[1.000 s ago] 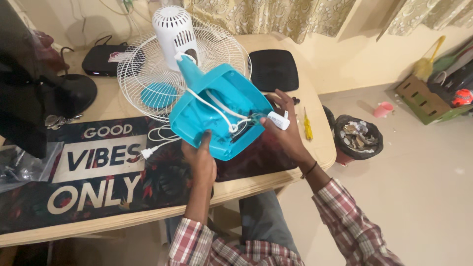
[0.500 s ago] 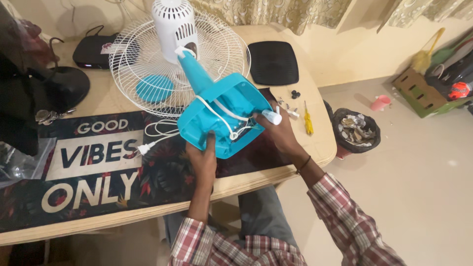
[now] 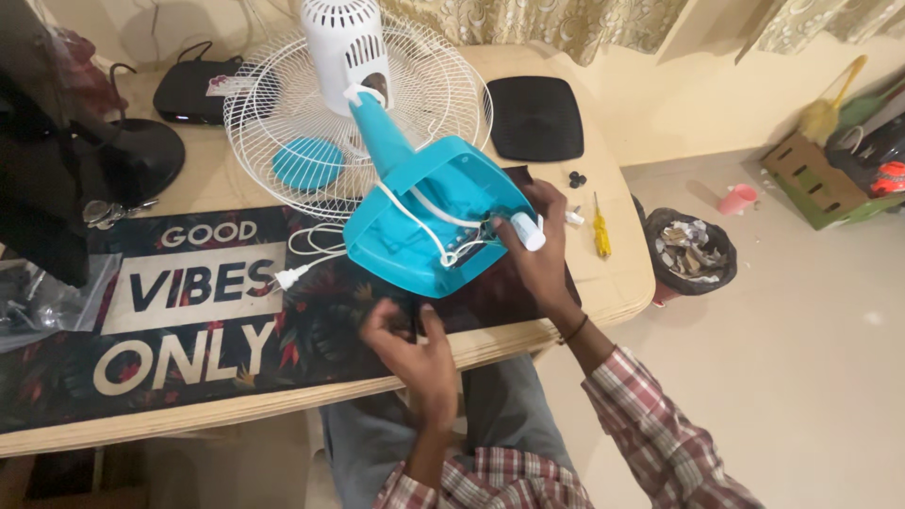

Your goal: The person assembles a small electric fan by connecting internal wires, securing components with a screwdriver, and attaching the fan head and cage. The person uses a screwdriver to tighten screws and aligns the fan parts before final assembly.

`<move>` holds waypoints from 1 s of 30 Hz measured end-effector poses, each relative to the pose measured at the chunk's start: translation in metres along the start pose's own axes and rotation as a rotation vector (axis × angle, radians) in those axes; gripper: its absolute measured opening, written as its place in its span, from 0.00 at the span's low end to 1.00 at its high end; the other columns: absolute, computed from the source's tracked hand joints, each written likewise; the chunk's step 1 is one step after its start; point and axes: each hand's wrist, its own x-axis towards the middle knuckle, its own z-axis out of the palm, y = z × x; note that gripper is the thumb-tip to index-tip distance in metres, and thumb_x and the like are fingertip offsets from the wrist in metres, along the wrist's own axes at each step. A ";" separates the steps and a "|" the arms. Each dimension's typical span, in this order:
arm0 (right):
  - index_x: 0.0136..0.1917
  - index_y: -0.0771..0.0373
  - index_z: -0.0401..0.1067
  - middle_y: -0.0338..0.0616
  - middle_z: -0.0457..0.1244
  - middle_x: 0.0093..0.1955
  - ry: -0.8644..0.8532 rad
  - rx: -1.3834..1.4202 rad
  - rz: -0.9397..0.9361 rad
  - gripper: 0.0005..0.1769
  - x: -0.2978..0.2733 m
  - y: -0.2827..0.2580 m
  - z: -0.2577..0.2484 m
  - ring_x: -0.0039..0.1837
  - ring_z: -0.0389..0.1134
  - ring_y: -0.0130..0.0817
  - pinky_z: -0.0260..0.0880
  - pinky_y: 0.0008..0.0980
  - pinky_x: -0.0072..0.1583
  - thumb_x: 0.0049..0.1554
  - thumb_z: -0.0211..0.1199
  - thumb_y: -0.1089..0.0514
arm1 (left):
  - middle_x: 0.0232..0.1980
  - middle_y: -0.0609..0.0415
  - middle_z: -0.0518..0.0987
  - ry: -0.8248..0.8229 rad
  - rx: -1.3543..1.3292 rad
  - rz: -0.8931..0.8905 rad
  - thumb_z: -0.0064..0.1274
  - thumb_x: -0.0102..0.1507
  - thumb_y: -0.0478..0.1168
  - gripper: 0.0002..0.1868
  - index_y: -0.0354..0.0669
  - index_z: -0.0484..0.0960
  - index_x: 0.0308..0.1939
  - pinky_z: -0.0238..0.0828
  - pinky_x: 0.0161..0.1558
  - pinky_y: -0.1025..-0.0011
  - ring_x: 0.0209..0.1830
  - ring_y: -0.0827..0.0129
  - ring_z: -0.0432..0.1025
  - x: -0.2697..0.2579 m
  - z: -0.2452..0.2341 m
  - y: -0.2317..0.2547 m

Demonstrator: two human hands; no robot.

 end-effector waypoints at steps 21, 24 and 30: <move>0.60 0.71 0.71 0.41 0.67 0.49 0.016 0.252 0.390 0.18 -0.032 -0.013 0.006 0.50 0.67 0.23 0.69 0.23 0.52 0.58 0.66 0.62 | 0.57 0.47 0.75 -0.170 -1.205 -1.144 0.52 0.68 0.44 0.20 0.37 0.73 0.61 0.72 0.62 0.65 0.58 0.59 0.72 0.014 0.097 -0.031; 0.58 0.70 0.72 0.39 0.67 0.45 -0.020 0.289 0.451 0.16 -0.027 -0.018 0.001 0.45 0.66 0.21 0.68 0.22 0.46 0.59 0.65 0.61 | 0.56 0.49 0.76 -0.132 -1.201 -1.140 0.53 0.67 0.42 0.18 0.39 0.74 0.58 0.73 0.61 0.67 0.57 0.62 0.73 0.013 0.102 -0.034; 0.57 0.69 0.72 0.37 0.66 0.42 -0.019 0.334 0.536 0.15 -0.024 -0.024 0.000 0.40 0.64 0.19 0.64 0.20 0.40 0.58 0.66 0.61 | 0.55 0.50 0.78 -0.121 -1.181 -1.112 0.53 0.66 0.39 0.15 0.41 0.75 0.56 0.73 0.58 0.69 0.56 0.64 0.74 0.014 0.102 -0.030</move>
